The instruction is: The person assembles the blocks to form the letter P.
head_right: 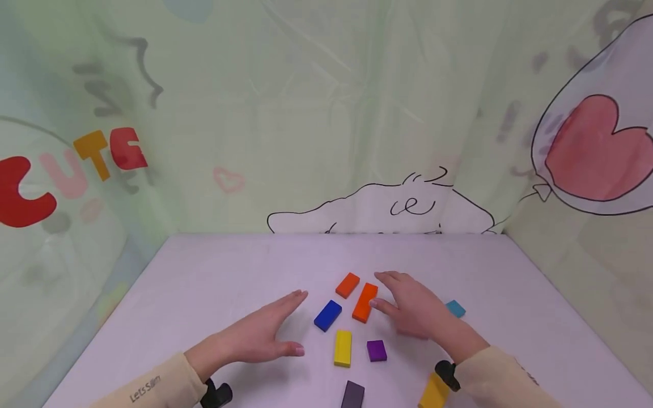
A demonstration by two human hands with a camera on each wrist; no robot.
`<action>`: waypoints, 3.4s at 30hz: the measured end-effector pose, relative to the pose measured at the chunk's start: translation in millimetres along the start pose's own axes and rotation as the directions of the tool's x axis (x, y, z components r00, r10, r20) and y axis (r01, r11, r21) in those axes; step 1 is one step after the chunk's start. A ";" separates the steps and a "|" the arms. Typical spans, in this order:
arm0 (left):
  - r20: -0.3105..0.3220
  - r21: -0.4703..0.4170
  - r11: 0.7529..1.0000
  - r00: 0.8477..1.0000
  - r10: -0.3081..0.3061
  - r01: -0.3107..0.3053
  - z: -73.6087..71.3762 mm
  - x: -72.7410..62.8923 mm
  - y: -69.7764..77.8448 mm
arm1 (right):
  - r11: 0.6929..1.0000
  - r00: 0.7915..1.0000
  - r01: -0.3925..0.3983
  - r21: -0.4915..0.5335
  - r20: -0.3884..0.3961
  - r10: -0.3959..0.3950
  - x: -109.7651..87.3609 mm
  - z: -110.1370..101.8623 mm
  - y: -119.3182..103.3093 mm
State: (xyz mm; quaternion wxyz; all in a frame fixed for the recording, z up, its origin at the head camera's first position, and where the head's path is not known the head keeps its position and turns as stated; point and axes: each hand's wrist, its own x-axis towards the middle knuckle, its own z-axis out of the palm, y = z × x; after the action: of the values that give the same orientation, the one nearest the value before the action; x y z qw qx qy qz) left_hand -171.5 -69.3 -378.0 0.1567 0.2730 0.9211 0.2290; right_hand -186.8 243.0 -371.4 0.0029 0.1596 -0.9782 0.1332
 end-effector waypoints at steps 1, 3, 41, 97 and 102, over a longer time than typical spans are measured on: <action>0.018 0.007 1.000 1.000 -0.003 0.003 4.1 -0.1 3.7 | 1.000 1.000 0.000 0.002 0.014 0.000 -1.2 2.8 -3.3; 0.049 0.023 1.000 0.999 -0.007 0.006 11.8 0.0 10.3 | 1.000 0.999 0.003 0.002 0.046 -0.004 -3.0 7.1 -9.6; 0.202 0.112 0.975 0.965 0.165 -0.190 73.6 4.0 41.7 | 0.986 0.950 0.163 0.030 0.267 -0.165 -10.7 48.7 -40.6; 0.225 0.093 0.987 0.969 0.104 -0.128 79.4 15.8 50.1 | 0.988 0.935 0.153 -0.021 0.328 -0.137 -28.6 37.7 -34.0; 0.218 0.095 0.988 0.971 0.096 -0.119 80.6 16.0 50.2 | 0.989 0.934 0.151 -0.001 0.328 -0.142 -27.3 37.7 -35.2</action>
State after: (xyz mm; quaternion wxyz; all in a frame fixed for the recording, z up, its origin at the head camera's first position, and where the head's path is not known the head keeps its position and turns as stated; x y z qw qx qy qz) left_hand -129.3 4.5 -423.3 0.2269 0.3535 0.8939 0.1567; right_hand -148.5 209.5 -399.9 -0.1476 0.2518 -0.9521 0.0915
